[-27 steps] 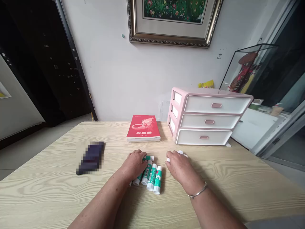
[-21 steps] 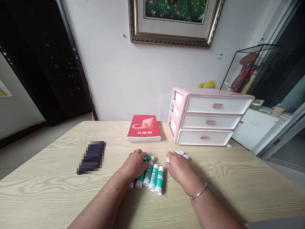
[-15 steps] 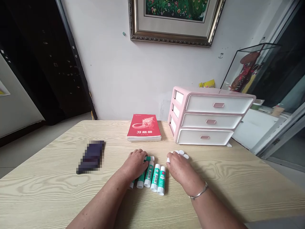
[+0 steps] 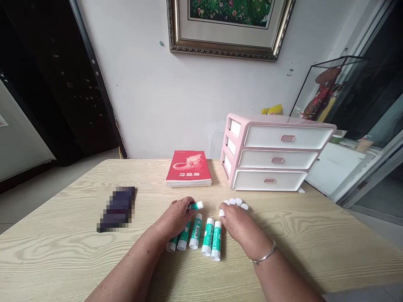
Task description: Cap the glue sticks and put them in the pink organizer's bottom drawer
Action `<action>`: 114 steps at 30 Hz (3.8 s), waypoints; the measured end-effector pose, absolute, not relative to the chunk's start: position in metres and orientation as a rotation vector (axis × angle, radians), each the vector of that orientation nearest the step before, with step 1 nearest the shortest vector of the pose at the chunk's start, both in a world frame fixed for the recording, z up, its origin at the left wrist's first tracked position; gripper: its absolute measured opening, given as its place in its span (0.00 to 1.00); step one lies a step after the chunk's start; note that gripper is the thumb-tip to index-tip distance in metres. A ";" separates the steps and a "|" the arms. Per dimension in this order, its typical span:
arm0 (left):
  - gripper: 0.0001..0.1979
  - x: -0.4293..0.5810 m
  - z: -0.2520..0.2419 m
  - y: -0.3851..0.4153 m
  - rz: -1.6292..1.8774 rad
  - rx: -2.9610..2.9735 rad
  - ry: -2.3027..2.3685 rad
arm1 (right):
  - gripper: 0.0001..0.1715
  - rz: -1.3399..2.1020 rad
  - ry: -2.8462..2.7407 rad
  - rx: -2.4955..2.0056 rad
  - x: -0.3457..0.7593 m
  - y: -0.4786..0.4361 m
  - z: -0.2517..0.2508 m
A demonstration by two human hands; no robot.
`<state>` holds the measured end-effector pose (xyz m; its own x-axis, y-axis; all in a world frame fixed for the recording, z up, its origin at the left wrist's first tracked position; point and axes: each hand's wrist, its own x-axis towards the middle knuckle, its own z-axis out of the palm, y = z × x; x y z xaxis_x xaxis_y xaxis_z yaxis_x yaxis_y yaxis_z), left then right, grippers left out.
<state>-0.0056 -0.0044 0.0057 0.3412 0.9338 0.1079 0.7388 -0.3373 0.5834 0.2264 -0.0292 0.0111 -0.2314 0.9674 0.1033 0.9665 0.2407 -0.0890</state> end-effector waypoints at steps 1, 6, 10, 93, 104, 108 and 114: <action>0.11 -0.006 0.005 -0.005 0.618 2.165 1.450 | 0.05 0.037 -2.353 -1.858 0.226 -0.030 0.014; 0.13 -0.009 0.004 -0.005 0.648 2.118 1.378 | 0.09 0.348 -2.040 -1.671 0.218 -0.027 0.022; 0.14 -0.009 0.003 -0.006 0.670 2.097 1.330 | 0.17 0.753 -1.807 -1.273 0.209 -0.017 0.004; 0.21 -0.039 -0.014 0.042 0.673 2.073 1.848 | 0.27 0.513 -1.279 -1.240 0.243 0.003 0.008; 0.23 -0.030 0.005 0.025 0.784 2.016 2.006 | 0.22 0.270 -1.601 -1.453 0.245 0.002 0.008; 0.16 -0.037 0.019 0.008 0.631 1.980 1.997 | 0.14 0.037 -1.843 -1.594 0.248 -0.001 0.007; 0.12 -0.047 0.017 0.002 0.305 2.075 1.775 | 0.16 -0.095 -2.040 -1.710 0.249 -0.003 -0.007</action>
